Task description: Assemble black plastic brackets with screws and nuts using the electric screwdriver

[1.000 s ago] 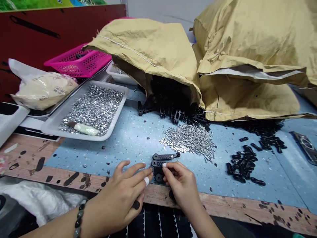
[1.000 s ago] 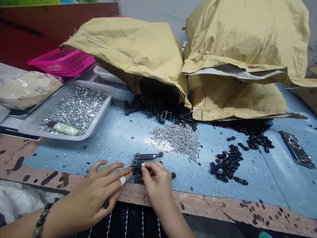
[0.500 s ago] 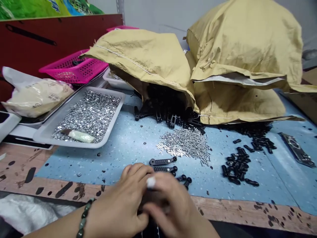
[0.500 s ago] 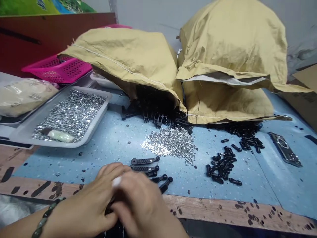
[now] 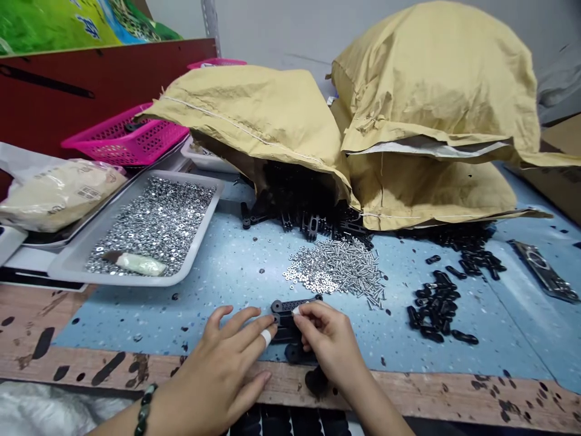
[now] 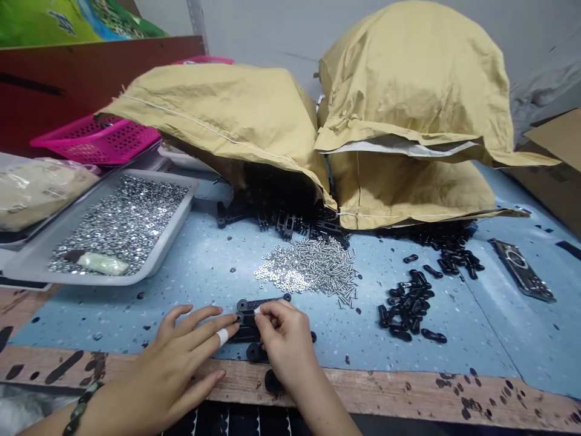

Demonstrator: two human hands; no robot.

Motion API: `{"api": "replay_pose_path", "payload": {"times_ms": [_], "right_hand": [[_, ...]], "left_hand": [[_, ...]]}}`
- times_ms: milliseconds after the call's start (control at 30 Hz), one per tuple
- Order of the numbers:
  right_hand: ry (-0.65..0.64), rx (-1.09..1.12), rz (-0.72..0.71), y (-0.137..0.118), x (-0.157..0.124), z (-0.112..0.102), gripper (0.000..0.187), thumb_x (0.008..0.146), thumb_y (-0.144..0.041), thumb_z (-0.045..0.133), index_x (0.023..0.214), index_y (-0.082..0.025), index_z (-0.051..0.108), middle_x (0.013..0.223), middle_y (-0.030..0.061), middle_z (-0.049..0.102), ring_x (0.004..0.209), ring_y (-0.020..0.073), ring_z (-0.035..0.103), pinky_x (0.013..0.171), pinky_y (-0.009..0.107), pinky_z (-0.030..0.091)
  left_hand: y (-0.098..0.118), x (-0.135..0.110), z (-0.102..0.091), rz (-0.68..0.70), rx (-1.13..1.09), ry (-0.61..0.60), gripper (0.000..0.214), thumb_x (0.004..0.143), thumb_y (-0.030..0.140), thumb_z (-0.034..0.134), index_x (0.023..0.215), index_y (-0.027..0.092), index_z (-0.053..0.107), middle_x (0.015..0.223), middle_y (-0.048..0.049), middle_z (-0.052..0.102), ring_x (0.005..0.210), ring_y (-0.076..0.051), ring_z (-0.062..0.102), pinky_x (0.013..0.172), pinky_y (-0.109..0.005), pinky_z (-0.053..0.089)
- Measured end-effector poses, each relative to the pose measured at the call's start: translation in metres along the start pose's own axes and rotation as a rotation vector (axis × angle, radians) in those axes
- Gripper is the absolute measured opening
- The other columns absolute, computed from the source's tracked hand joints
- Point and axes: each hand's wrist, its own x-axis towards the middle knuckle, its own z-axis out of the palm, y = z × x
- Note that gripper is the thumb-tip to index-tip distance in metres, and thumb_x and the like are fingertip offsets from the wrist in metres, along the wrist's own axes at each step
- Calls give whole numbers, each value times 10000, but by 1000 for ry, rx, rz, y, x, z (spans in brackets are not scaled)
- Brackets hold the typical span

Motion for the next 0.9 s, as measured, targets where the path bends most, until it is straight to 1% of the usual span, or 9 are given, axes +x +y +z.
{"api": "replay_pose_path", "payload": {"times_ms": [200, 333, 433, 500, 567, 633, 767, 833, 900], "right_hand": [[-19, -139, -28, -1, 3, -1, 131, 819, -243, 540, 774, -185, 649, 750, 18, 595, 524, 108, 533, 456, 235, 455], [-35, -169, 28, -4, 6, -3, 95, 811, -225, 545, 764, -188, 619, 630, -13, 555, 487, 108, 506, 454, 238, 432], [-36, -237, 44, -5, 8, -2, 59, 799, -183, 542, 758, -191, 583, 571, -27, 524, 491, 118, 507, 471, 244, 419], [-32, -336, -2, -6, 9, 0, 54, 779, -143, 546, 766, -195, 551, 598, -17, 542, 533, 129, 528, 501, 251, 419], [-24, -433, -63, -8, 10, 0, 114, 756, -118, 559, 812, -202, 505, 632, -11, 555, 558, 138, 536, 511, 254, 416], [11, -528, -116, -10, 9, -3, 188, 746, -151, 597, 867, -209, 465, 679, 0, 567, 570, 149, 539, 498, 257, 411], [197, -673, -238, -6, -4, -26, 309, 768, -291, 642, 1011, -209, 469, 874, 52, 560, 669, 183, 560, 531, 290, 449], [257, -579, -290, 2, -19, -43, 247, 848, -295, 563, 1061, -216, 464, 885, 48, 537, 689, 168, 558, 574, 291, 485], [286, -441, -310, 14, -38, -59, 140, 909, -267, 474, 1042, -223, 471, 871, 43, 533, 730, 161, 570, 614, 275, 515]], "left_hand": [[0, 1, 0, 23, 32, 3, 446, 883, 229, 500, 1325, 226, 441, 1344, -34, 529, 1219, -280, 428, 1005, -467, 175], [0, 6, -3, 12, -3, -20, 490, 906, 254, 472, 1383, 227, 365, 1349, -34, 520, 1220, -264, 418, 1007, -460, 173], [2, 10, -2, -1, -24, -45, 467, 910, 271, 465, 1369, 231, 388, 1322, -39, 533, 1202, -269, 424, 1009, -478, 177], [2, 12, -1, -3, -24, -54, 468, 896, 249, 476, 1358, 234, 406, 1304, -42, 540, 1190, -276, 432, 1009, -493, 179], [3, 13, 0, -2, -15, -51, 485, 871, 210, 485, 1351, 237, 417, 1288, -44, 548, 1181, -281, 440, 1009, -503, 179], [4, 14, 1, 8, 3, -43, 491, 853, 180, 484, 1338, 238, 433, 1272, -44, 558, 1171, -283, 449, 1006, -504, 187], [3, 14, 0, 18, 31, 4, 488, 851, 162, 484, 1330, 250, 444, 1249, -37, 579, 1156, -277, 468, 1003, -488, 210], [4, 12, -2, 16, 34, 37, 482, 867, 192, 497, 1340, 253, 434, 1251, -38, 579, 1153, -277, 478, 1006, -481, 218], [9, 9, -5, 20, 32, 70, 468, 884, 199, 492, 1345, 246, 429, 1259, -47, 570, 1152, -269, 486, 994, -458, 247]]}}
